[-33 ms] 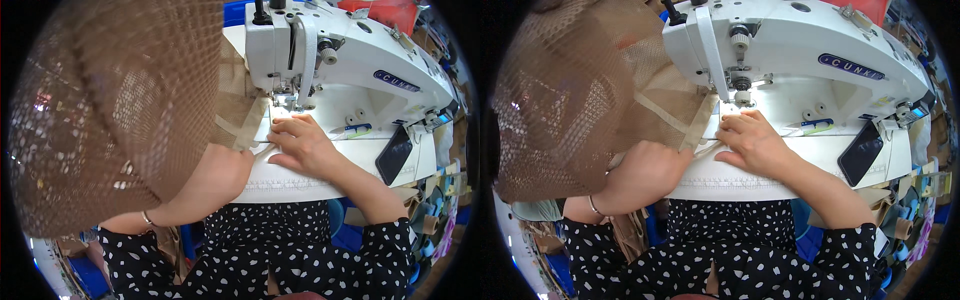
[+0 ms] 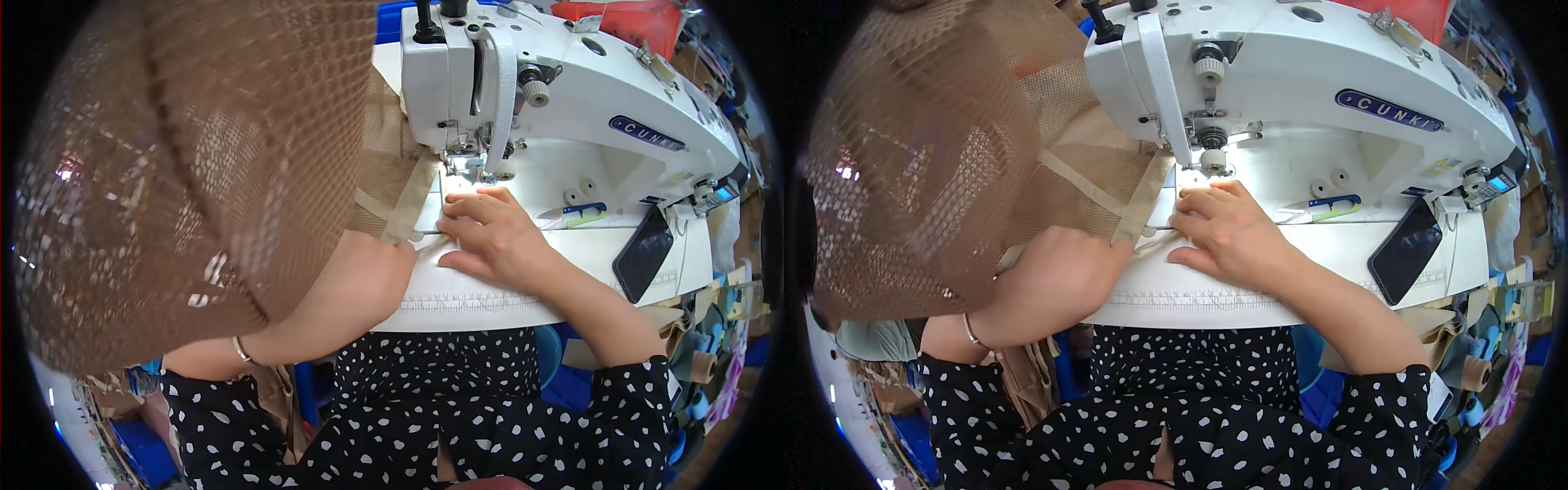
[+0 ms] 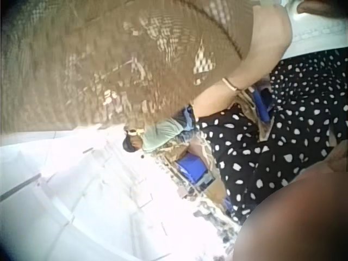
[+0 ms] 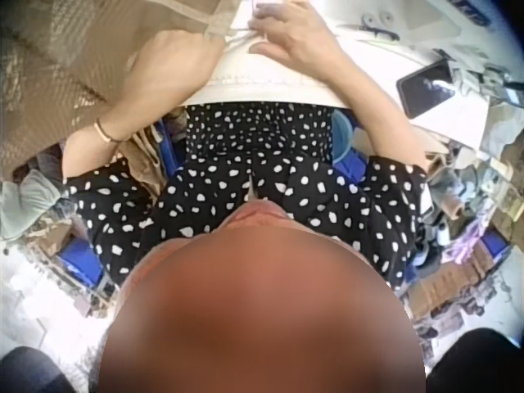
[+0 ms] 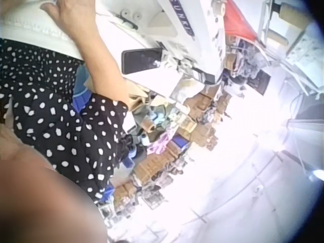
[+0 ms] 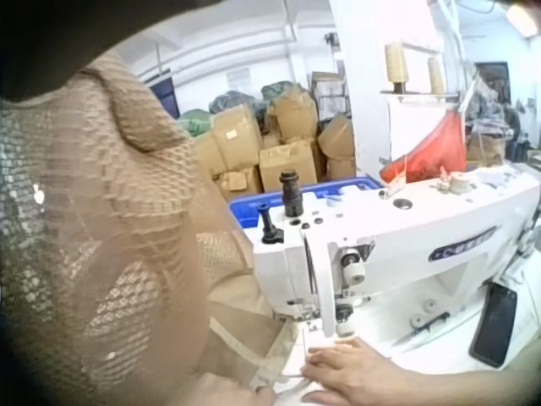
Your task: Sewing the edges and straps onto a mesh bag using an industrial sewing machine.
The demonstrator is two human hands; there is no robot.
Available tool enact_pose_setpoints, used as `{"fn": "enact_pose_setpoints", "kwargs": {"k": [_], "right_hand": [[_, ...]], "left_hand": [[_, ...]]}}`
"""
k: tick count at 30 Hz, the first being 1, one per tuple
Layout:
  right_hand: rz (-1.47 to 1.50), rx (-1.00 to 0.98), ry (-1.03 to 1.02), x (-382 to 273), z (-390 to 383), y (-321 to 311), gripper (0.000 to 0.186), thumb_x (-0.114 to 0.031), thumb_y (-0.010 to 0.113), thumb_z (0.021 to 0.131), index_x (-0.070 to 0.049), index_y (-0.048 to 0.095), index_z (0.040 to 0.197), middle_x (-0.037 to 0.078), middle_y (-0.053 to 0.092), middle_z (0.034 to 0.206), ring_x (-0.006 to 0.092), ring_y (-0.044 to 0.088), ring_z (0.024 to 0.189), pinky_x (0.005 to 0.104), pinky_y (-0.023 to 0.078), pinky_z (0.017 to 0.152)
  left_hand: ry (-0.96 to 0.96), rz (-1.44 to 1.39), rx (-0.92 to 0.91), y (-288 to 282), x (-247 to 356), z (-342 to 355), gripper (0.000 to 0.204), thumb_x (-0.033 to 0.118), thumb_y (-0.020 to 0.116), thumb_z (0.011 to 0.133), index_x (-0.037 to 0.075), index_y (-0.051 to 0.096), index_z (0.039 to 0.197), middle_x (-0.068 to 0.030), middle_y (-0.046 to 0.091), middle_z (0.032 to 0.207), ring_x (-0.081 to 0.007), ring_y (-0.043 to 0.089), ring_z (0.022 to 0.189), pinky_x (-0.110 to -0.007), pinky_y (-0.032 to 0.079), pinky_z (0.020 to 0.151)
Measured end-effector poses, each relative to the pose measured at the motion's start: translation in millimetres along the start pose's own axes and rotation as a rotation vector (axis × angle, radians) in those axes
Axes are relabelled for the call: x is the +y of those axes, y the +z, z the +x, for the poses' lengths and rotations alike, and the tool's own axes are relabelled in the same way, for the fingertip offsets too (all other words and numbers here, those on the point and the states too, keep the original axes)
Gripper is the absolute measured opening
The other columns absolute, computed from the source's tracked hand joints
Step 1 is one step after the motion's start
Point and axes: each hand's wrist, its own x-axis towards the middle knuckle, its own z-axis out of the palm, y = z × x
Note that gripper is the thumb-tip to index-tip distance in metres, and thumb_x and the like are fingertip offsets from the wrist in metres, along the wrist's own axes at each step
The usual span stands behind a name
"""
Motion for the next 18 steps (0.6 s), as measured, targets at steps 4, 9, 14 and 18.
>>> {"fn": "enact_pose_setpoints", "kwargs": {"k": [4,9,14,18], "right_hand": [[0.023,-0.026,0.011,1.0,0.9,0.1,0.042,-0.033,0.081,0.084,-0.006,0.073,0.115,0.01,0.068,0.121,0.0263,0.062,0.122,0.0469,0.044,0.105],[0.007,-0.001,-0.016,0.5,1.7,3.2,0.036,-0.029,0.081,0.085,-0.007,0.073,0.111,0.009,0.068,0.115,0.0249,0.063,0.121,0.0461,0.044,0.103],[-0.057,0.076,-0.087,0.6,2.1,6.7,0.021,-0.025,0.075,0.089,-0.008,0.071,0.1,0.006,0.063,0.106,0.0224,0.064,0.104,0.0434,0.044,0.099],[-0.056,0.026,-0.063,4.3,1.3,6.4,0.018,-0.014,0.077,0.086,-0.008,0.071,0.102,0.005,0.068,0.109,0.0224,0.064,0.12,0.0454,0.045,0.101]], "left_hand": [[0.008,-0.081,-0.051,3.4,-9.2,11.5,0.01,0.013,0.059,0.089,0.005,0.064,0.093,-0.0116,0.067,0.07,-0.0284,0.071,0.067,-0.042,0.053,0.059],[0.056,-0.074,-0.043,8.3,-11.9,29.9,0.011,0.013,0.059,0.09,0.004,0.065,0.09,-0.0127,0.069,0.07,-0.0299,0.071,0.066,-0.043,0.054,0.061],[-0.073,0.315,-0.239,-4.9,27.2,34.2,0.016,0.014,0.06,0.086,0.005,0.068,0.096,-0.0125,0.073,0.095,-0.0244,0.07,0.091,-0.034,0.055,0.081],[-0.048,0.735,-0.025,-32.2,37.4,-9.1,0.023,0.014,0.06,0.084,0.002,0.068,0.102,-0.0134,0.07,0.101,-0.0259,0.064,0.101,-0.034,0.051,0.088]]}}
